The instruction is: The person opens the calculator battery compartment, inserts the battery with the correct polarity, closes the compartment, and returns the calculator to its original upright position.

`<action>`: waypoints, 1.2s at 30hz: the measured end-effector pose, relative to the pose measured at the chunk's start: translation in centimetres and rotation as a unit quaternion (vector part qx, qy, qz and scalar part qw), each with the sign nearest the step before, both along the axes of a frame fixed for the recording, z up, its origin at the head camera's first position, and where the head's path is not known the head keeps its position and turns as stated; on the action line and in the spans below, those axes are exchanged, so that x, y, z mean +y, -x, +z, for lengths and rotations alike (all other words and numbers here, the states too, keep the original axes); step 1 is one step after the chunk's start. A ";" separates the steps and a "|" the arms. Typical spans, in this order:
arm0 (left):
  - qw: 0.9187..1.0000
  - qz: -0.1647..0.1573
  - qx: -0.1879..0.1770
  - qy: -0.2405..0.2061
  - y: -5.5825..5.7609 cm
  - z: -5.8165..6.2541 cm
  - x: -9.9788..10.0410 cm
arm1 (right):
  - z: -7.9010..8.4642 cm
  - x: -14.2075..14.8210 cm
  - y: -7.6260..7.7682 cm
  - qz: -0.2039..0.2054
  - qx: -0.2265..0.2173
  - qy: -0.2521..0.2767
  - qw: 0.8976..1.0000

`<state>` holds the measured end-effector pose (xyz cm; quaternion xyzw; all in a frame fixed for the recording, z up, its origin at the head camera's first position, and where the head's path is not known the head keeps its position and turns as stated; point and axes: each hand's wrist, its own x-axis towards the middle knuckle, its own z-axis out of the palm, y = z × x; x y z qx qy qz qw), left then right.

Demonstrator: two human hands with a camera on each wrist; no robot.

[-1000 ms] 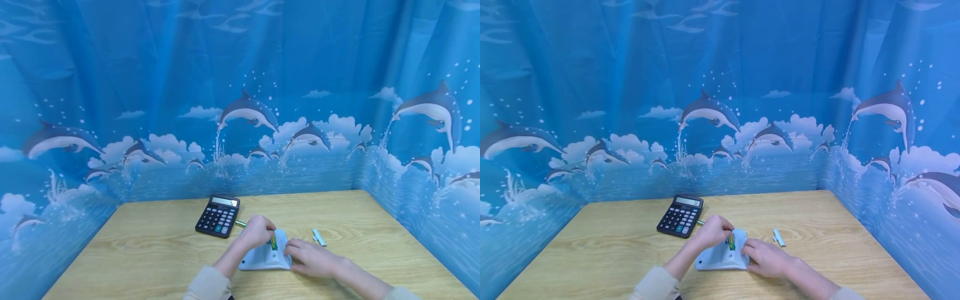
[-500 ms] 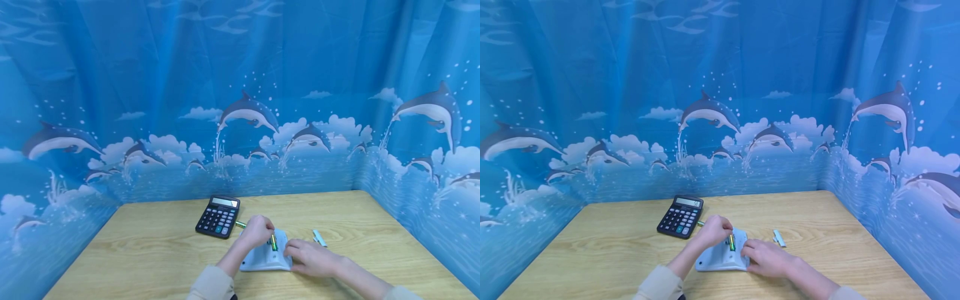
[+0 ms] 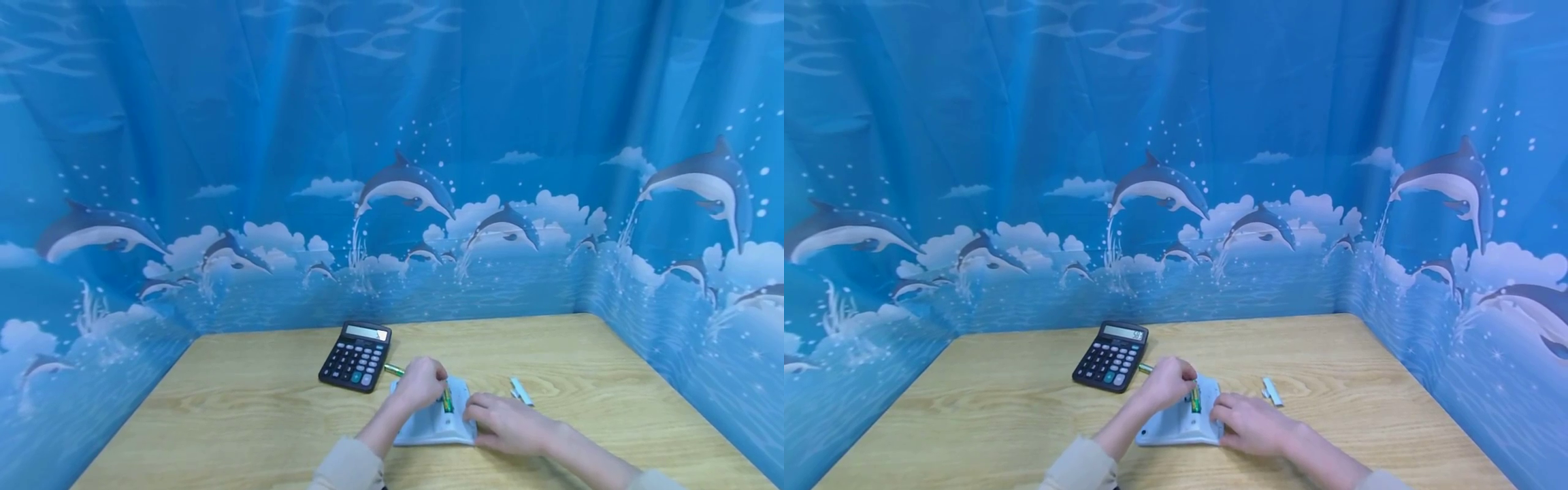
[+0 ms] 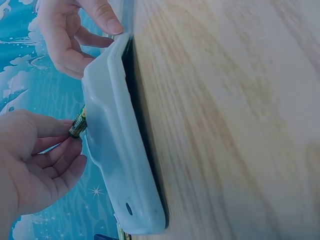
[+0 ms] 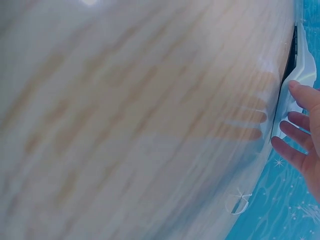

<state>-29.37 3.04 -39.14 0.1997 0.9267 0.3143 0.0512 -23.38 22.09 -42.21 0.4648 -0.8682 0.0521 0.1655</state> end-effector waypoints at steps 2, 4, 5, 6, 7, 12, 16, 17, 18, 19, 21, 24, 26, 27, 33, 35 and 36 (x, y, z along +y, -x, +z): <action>1.000 -0.002 0.004 0.003 -0.1 -0.1 0.0 | -0.1 0.0 0.0 0.000 0.001 0.001 1.000; 1.000 -0.008 0.018 0.009 -0.1 -0.2 0.0 | -0.1 0.0 0.0 0.000 0.005 0.002 1.000; 1.000 -0.010 0.024 0.012 -0.1 -0.2 0.0 | -0.1 0.0 0.0 0.000 0.007 0.003 1.000; 0.999 -0.013 0.032 0.015 -0.1 -0.3 0.0 | -0.1 0.0 0.1 0.000 0.008 0.003 1.000; 0.999 -0.015 0.035 0.017 -0.1 -0.3 -0.1 | -0.1 0.0 0.1 0.000 0.009 0.003 1.000; 0.999 -0.026 0.037 0.024 -0.1 -0.3 -0.1 | -0.2 0.0 0.1 0.003 0.004 0.004 1.000; 0.998 -0.031 0.039 0.030 -0.1 -0.2 -0.3 | -0.2 0.0 0.1 0.002 0.003 0.002 1.000; 0.998 -0.032 0.041 0.032 -0.1 -0.2 -0.3 | -0.2 0.0 0.1 0.000 0.003 0.001 1.000; 0.998 -0.031 0.041 0.034 -0.1 -0.1 -0.3 | -0.1 0.0 0.1 -0.001 0.003 0.001 1.000; 0.998 -0.030 0.042 0.035 -0.1 -0.1 -0.3 | -0.1 0.0 0.1 -0.003 0.004 -0.001 1.000; 0.998 -0.029 0.036 0.037 -0.2 0.0 -0.3 | -0.1 -0.1 0.0 -0.008 0.003 -0.004 1.000; 0.998 -0.030 0.032 0.045 -0.2 0.1 -0.3 | -0.1 -0.2 -0.1 -0.016 0.000 -0.011 1.000; 0.997 -0.034 0.034 0.055 -0.2 0.1 -0.3 | 0.0 -0.2 -0.2 -0.021 0.000 -0.018 1.000; 0.997 -0.038 0.040 0.060 -0.1 0.1 -0.3 | 0.0 -0.3 -0.3 -0.022 0.000 -0.021 1.000; 0.995 -0.047 0.050 0.070 -0.1 0.0 -0.3 | 0.2 -0.4 -0.6 -0.025 0.000 -0.030 0.999; 0.995 -0.047 0.050 0.070 -0.2 0.0 -0.3 | 0.2 -0.4 -0.6 -0.027 -0.004 -0.029 0.999; 0.995 -0.047 0.049 0.069 -0.2 0.0 -0.3 | 0.1 -0.4 -0.6 -0.028 -0.005 -0.028 0.999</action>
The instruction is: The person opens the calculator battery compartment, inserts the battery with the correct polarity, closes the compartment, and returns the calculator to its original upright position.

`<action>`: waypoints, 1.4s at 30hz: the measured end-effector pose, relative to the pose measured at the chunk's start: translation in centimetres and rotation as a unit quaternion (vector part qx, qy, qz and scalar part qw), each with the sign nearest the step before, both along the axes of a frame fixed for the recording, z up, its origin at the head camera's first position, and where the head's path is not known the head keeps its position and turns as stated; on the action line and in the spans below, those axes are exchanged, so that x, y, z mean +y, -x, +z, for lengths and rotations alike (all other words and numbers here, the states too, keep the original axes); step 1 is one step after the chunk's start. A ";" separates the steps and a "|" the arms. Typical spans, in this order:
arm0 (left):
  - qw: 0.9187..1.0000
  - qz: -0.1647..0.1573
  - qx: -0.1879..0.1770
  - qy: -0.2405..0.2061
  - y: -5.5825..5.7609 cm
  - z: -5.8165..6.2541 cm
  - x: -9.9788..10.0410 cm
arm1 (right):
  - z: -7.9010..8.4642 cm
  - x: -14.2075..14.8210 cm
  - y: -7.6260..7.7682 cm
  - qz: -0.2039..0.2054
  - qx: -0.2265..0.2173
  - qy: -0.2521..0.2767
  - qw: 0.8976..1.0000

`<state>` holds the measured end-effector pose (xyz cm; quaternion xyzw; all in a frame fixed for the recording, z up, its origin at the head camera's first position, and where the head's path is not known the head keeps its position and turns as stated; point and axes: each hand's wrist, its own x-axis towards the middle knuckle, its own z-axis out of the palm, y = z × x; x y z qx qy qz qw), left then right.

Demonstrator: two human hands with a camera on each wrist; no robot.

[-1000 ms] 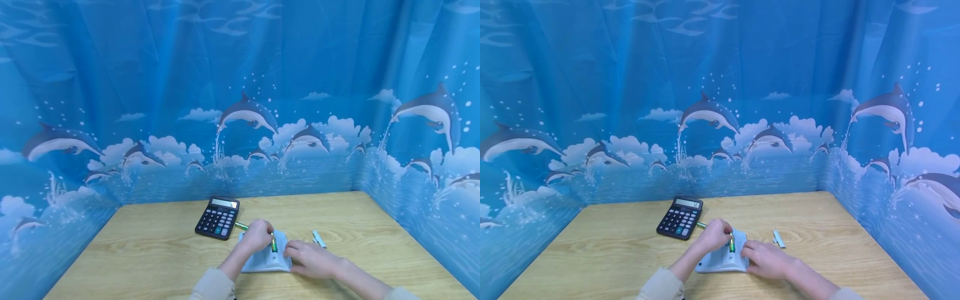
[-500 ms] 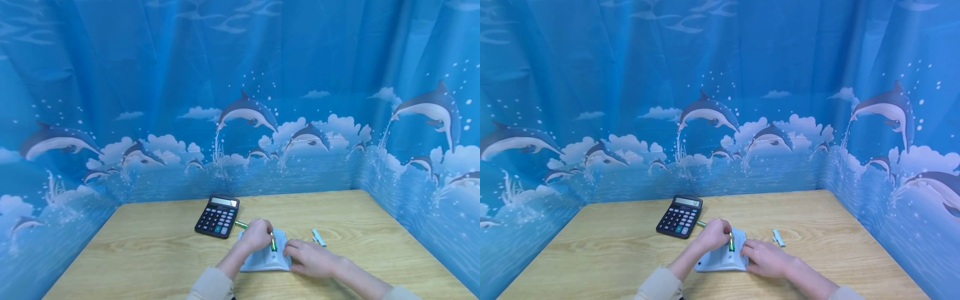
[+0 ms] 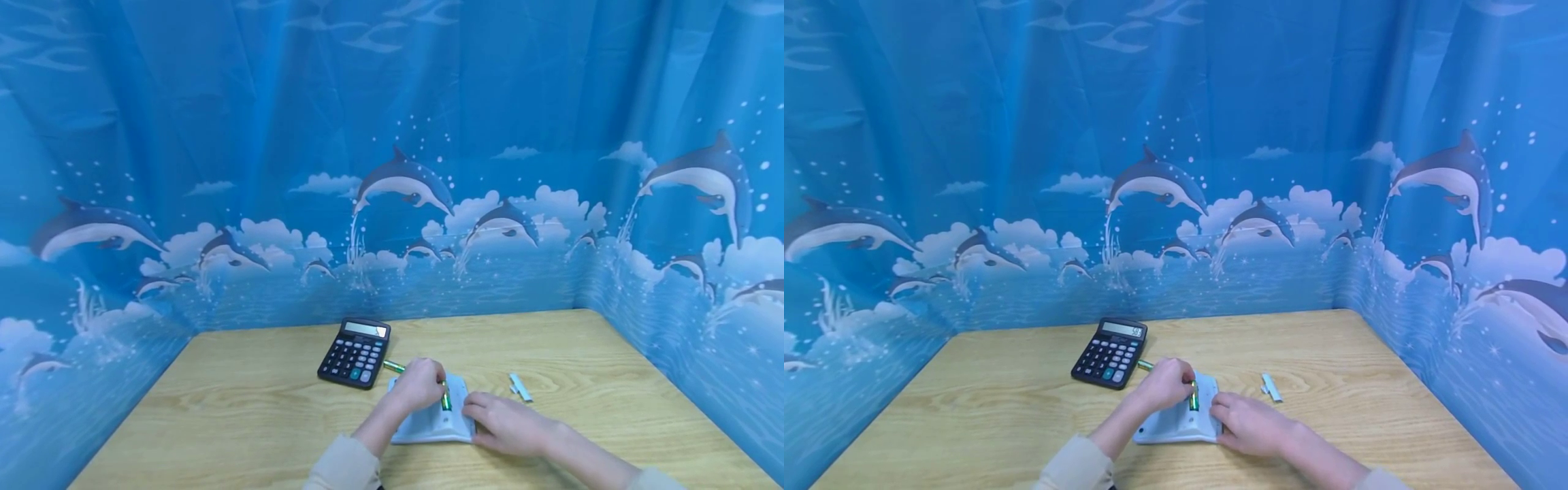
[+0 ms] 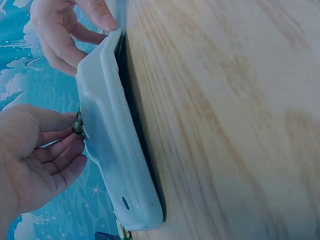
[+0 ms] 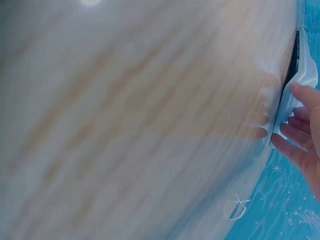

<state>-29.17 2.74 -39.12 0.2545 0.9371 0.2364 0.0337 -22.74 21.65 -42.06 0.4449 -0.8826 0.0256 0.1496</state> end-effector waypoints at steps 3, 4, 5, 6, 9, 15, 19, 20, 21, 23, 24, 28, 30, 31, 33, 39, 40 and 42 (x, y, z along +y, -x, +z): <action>1.000 0.002 0.000 -0.001 0.0 0.0 0.0 | -0.1 -0.1 0.0 0.000 0.003 0.006 1.000; 1.000 0.003 -0.002 -0.002 0.0 0.0 0.0 | -0.1 -0.1 0.0 -0.001 0.006 0.008 1.000; 1.000 0.005 -0.004 -0.003 -0.1 0.0 0.0 | -0.2 -0.1 0.0 -0.004 0.007 0.009 1.000; 1.000 0.007 -0.005 -0.004 -0.1 0.0 0.0 | -0.2 -0.2 0.0 -0.007 0.008 0.010 1.000; 1.000 0.011 -0.013 -0.006 0.0 -0.1 0.0 | -0.2 -0.3 0.1 -0.021 0.000 0.010 1.000; 1.000 0.004 -0.019 -0.003 0.1 0.1 -0.1 | 0.2 -0.5 0.1 -0.048 -0.040 0.001 0.998; 1.000 0.001 -0.028 0.000 0.3 0.2 -0.1 | 0.5 -0.6 0.2 -0.056 -0.061 0.001 0.997; 0.999 0.002 -0.032 -0.001 0.3 0.2 -0.1 | 0.6 -0.7 0.2 -0.057 -0.064 0.002 0.996; 0.999 0.003 -0.035 0.000 0.3 0.2 -0.1 | 0.6 -0.7 0.2 -0.058 -0.065 0.002 0.996; 0.999 0.004 -0.039 0.003 0.4 0.2 0.0 | 0.6 -0.7 0.2 -0.060 -0.064 0.002 0.996; 0.999 0.004 -0.039 0.003 0.4 0.2 0.0 | 0.6 -0.7 0.2 -0.060 -0.063 0.001 0.996; 0.999 0.003 -0.041 0.002 0.3 0.2 -0.1 | 0.5 -0.7 0.2 -0.058 -0.061 0.000 0.996; 0.999 0.003 -0.049 -0.002 0.4 0.1 -0.1 | 0.5 -0.7 0.1 -0.058 -0.061 -0.001 0.996; 0.999 0.003 -0.052 -0.004 0.4 0.1 -0.1 | 0.5 -0.8 0.2 -0.059 -0.061 -0.001 0.996; 0.998 0.003 -0.055 -0.007 0.4 0.1 0.0 | 0.5 -0.8 0.1 -0.060 -0.062 -0.002 0.996; 0.999 0.005 -0.050 -0.008 0.3 0.2 0.1 | 0.7 -0.8 0.0 -0.063 -0.070 0.003 0.996; 0.999 0.005 -0.049 -0.007 0.2 0.2 0.1 | 0.7 -0.9 0.0 -0.064 -0.072 0.003 0.995; 0.999 0.003 -0.047 -0.002 0.2 0.3 0.1 | 0.8 -0.9 0.0 -0.066 -0.072 0.004 0.995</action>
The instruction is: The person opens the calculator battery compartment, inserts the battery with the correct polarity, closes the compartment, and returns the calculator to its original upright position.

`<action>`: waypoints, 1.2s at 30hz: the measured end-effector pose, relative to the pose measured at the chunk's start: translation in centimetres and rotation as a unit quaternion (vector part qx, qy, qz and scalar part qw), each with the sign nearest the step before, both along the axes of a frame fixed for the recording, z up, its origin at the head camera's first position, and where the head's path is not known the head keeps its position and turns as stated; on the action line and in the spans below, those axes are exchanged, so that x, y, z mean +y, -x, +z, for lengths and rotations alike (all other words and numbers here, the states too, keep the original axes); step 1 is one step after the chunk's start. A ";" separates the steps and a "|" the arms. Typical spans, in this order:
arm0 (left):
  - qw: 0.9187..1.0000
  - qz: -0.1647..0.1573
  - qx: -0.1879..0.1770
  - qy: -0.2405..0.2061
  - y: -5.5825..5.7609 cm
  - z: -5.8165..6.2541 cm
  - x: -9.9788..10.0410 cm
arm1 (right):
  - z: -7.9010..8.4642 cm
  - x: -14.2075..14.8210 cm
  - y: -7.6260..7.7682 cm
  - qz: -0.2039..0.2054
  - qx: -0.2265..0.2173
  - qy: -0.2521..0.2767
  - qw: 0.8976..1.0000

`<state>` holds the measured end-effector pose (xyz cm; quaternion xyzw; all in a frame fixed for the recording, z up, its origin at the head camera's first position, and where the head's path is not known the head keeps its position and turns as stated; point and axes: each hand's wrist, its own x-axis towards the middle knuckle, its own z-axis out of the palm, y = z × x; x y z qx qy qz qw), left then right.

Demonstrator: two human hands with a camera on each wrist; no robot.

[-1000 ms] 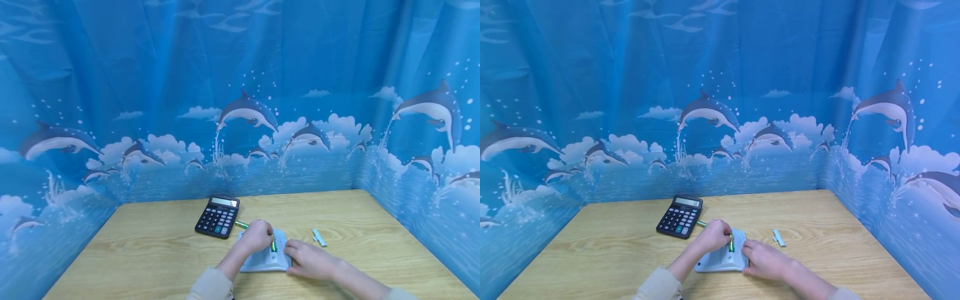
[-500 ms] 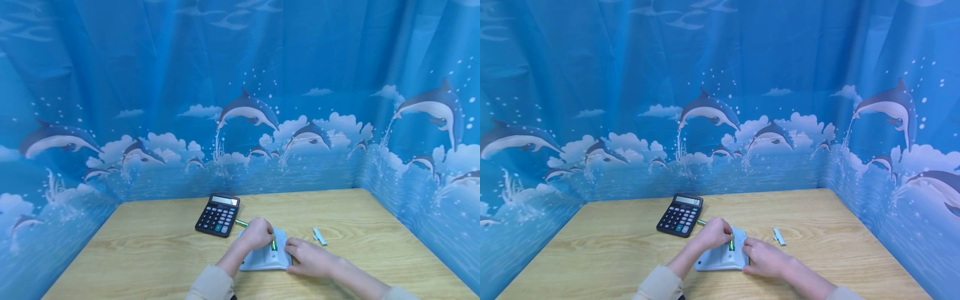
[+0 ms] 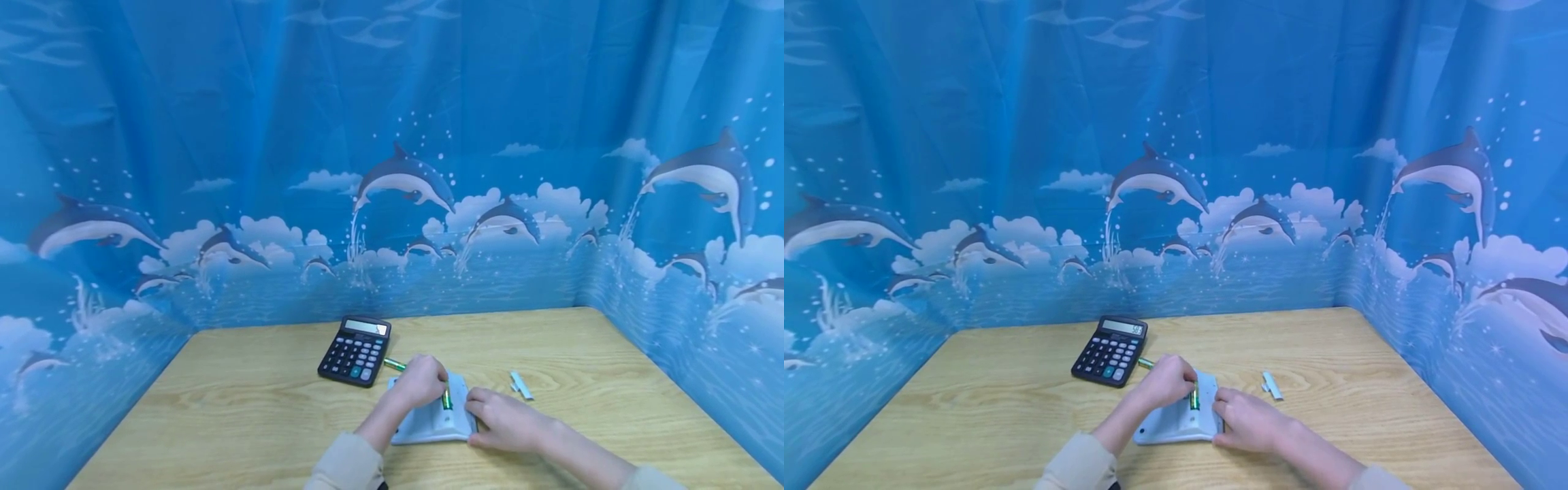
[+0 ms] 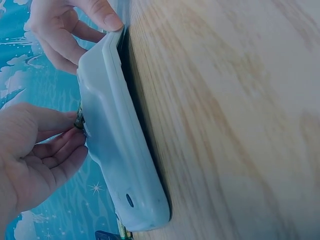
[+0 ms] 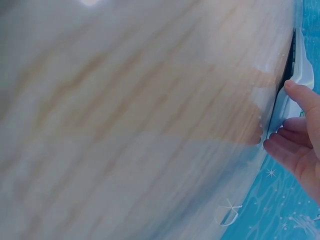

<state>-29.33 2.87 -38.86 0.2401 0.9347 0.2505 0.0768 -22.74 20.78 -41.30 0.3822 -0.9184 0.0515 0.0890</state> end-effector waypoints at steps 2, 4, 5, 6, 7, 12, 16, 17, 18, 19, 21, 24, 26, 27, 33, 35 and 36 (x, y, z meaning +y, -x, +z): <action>1.000 -0.003 0.003 0.003 -0.1 0.1 0.0 | 0.0 0.0 0.0 0.001 0.002 0.000 1.000; 1.000 -0.003 0.003 0.008 -0.1 0.1 0.0 | 0.0 -0.1 0.1 0.001 0.006 0.001 1.000; 1.000 -0.003 0.002 0.008 -0.2 0.2 0.0 | -0.1 -0.1 0.1 0.002 0.007 0.001 1.000; 1.000 -0.002 0.001 0.007 -0.2 0.2 0.0 | -0.1 -0.1 0.1 0.004 0.007 0.001 1.000; 1.000 -0.002 0.000 0.007 -0.2 0.2 0.0 | -0.1 -0.1 0.1 0.005 0.007 0.002 1.000; 1.000 0.002 -0.002 0.007 -0.2 0.1 0.0 | 0.0 0.0 0.1 0.002 -0.009 0.004 1.000; 1.000 0.002 -0.002 0.010 -0.2 0.1 0.0 | 0.0 0.0 0.1 -0.004 -0.023 0.004 1.000; 1.000 0.002 -0.001 0.011 -0.2 0.1 0.0 | 0.1 0.0 0.1 -0.004 -0.023 0.004 1.000; 1.000 0.003 -0.002 0.012 -0.1 0.1 0.0 | 0.0 0.0 0.1 -0.005 -0.022 0.004 1.000; 1.000 0.002 -0.002 0.013 -0.1 0.1 0.0 | 0.0 0.0 0.1 -0.004 -0.018 0.003 1.000; 1.000 0.002 -0.003 0.016 -0.1 0.1 0.0 | -0.1 0.1 0.2 -0.003 -0.014 0.002 1.000; 1.000 0.003 -0.006 0.017 0.0 0.2 0.0 | -0.1 0.0 0.2 -0.003 -0.009 0.000 1.000; 1.000 0.006 -0.011 0.016 0.1 0.2 0.1 | -0.1 0.0 0.3 -0.004 -0.009 -0.001 1.000; 1.000 0.008 -0.014 0.015 0.1 0.2 0.1 | -0.1 0.0 0.3 -0.005 -0.009 -0.002 1.000; 1.000 0.013 -0.027 0.008 0.1 0.2 0.1 | 0.0 0.0 0.2 -0.007 -0.012 -0.004 1.000; 0.999 0.012 -0.030 0.006 0.0 0.2 0.1 | 0.0 0.0 0.1 -0.005 -0.012 -0.003 1.000; 0.999 0.012 -0.031 0.006 0.0 0.2 0.1 | -0.1 0.0 0.1 -0.005 -0.013 -0.002 1.000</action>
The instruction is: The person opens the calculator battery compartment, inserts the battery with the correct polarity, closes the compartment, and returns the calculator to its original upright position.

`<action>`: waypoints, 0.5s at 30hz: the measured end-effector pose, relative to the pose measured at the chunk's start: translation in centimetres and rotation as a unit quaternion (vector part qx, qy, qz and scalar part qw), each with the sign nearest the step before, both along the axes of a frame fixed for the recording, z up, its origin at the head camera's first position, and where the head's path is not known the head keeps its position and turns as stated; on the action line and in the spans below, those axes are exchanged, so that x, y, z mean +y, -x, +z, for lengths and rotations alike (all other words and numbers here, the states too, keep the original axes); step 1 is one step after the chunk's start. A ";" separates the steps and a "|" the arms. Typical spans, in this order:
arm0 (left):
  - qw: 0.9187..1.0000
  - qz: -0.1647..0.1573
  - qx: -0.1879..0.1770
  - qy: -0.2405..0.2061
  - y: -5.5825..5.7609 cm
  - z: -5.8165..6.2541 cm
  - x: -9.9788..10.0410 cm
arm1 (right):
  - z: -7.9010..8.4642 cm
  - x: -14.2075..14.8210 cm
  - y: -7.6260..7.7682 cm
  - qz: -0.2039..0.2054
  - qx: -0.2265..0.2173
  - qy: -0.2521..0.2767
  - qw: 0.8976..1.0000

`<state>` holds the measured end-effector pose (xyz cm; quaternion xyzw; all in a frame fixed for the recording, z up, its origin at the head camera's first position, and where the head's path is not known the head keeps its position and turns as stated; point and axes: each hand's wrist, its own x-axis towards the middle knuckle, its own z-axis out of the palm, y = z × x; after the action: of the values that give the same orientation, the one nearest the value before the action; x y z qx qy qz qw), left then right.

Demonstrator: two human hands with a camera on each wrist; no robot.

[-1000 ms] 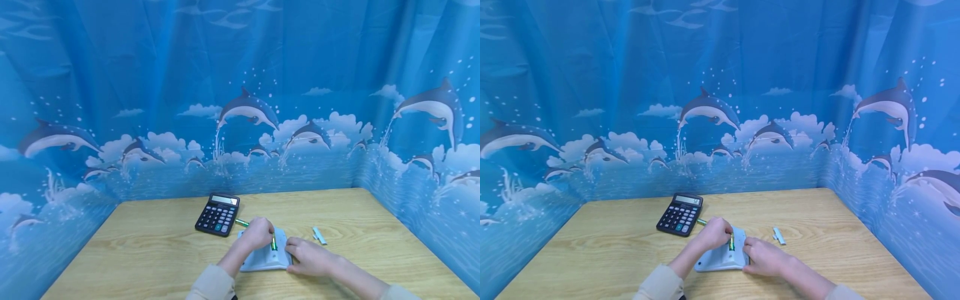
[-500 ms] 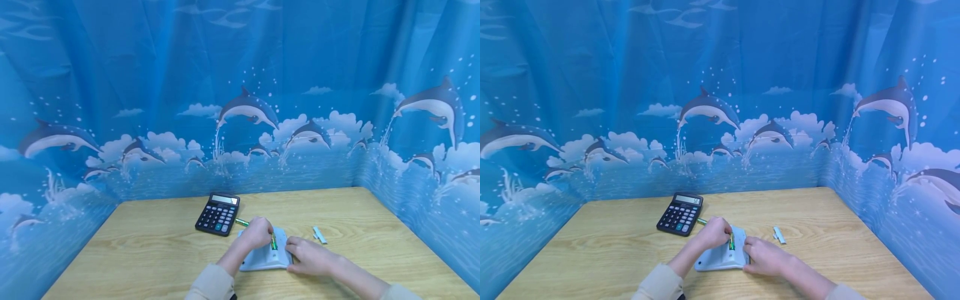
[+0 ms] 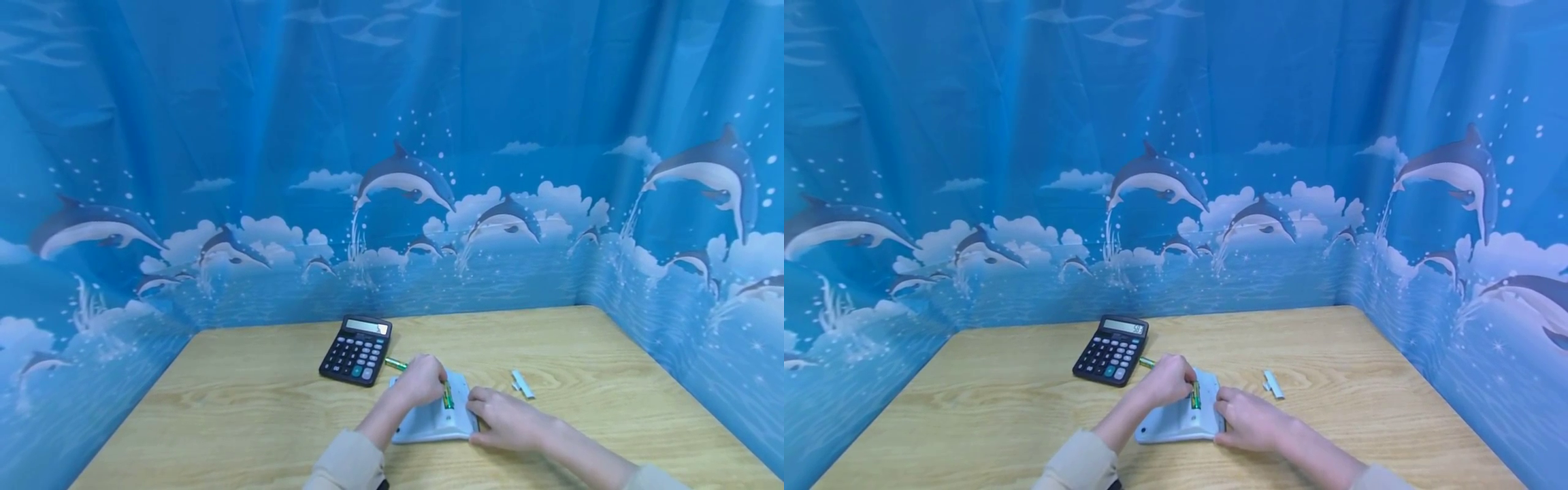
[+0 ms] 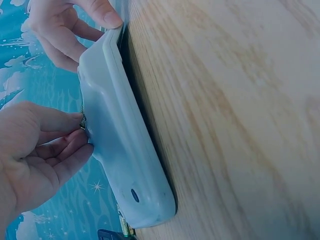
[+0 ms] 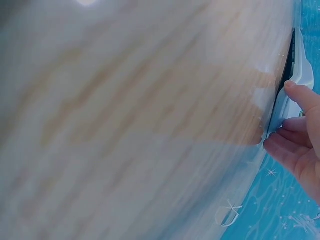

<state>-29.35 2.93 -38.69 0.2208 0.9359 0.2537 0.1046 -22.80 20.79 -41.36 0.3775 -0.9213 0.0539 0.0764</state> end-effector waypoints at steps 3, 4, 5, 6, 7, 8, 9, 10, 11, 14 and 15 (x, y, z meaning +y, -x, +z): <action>1.000 0.000 -0.004 -0.002 0.0 0.0 0.0 | 0.0 0.0 -0.1 -0.003 -0.003 -0.001 1.000; 1.000 0.000 -0.004 -0.002 0.0 0.0 0.0 | 0.0 -0.1 -0.1 -0.004 -0.004 -0.002 1.000; 1.000 -0.001 -0.003 -0.002 0.0 0.0 0.0 | -0.1 -0.1 -0.1 -0.005 -0.005 -0.002 1.000; 1.000 -0.001 -0.001 -0.002 0.0 -0.1 0.0 | -0.1 -0.1 -0.1 -0.006 -0.006 -0.003 1.000; 1.000 -0.002 0.000 -0.002 0.0 -0.1 0.0 | -0.1 -0.1 -0.1 -0.006 -0.006 -0.002 1.000; 1.000 -0.002 0.002 -0.002 0.0 -0.1 0.0 | -0.1 -0.1 -0.1 -0.005 -0.007 -0.002 1.000; 1.000 -0.002 0.003 -0.003 0.0 -0.1 -0.1 | -0.1 -0.1 -0.1 -0.005 -0.007 -0.001 1.000; 1.000 -0.002 0.003 -0.003 0.0 -0.1 -0.1 | -0.1 -0.1 -0.1 -0.003 -0.006 0.000 1.000; 1.000 -0.002 0.004 -0.003 0.0 -0.1 -0.1 | -0.1 -0.1 -0.1 -0.002 -0.003 0.000 1.000; 1.000 0.000 -0.001 -0.007 0.0 -0.1 0.0 | -0.1 -0.1 -0.2 -0.001 0.005 0.000 1.000; 1.000 0.001 -0.003 -0.008 0.0 0.0 0.0 | 0.0 -0.1 -0.2 -0.001 0.006 0.000 1.000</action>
<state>-29.36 2.90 -38.74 0.2200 0.9338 0.2616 0.1054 -22.64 20.72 -41.39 0.3768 -0.9212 0.0515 0.0818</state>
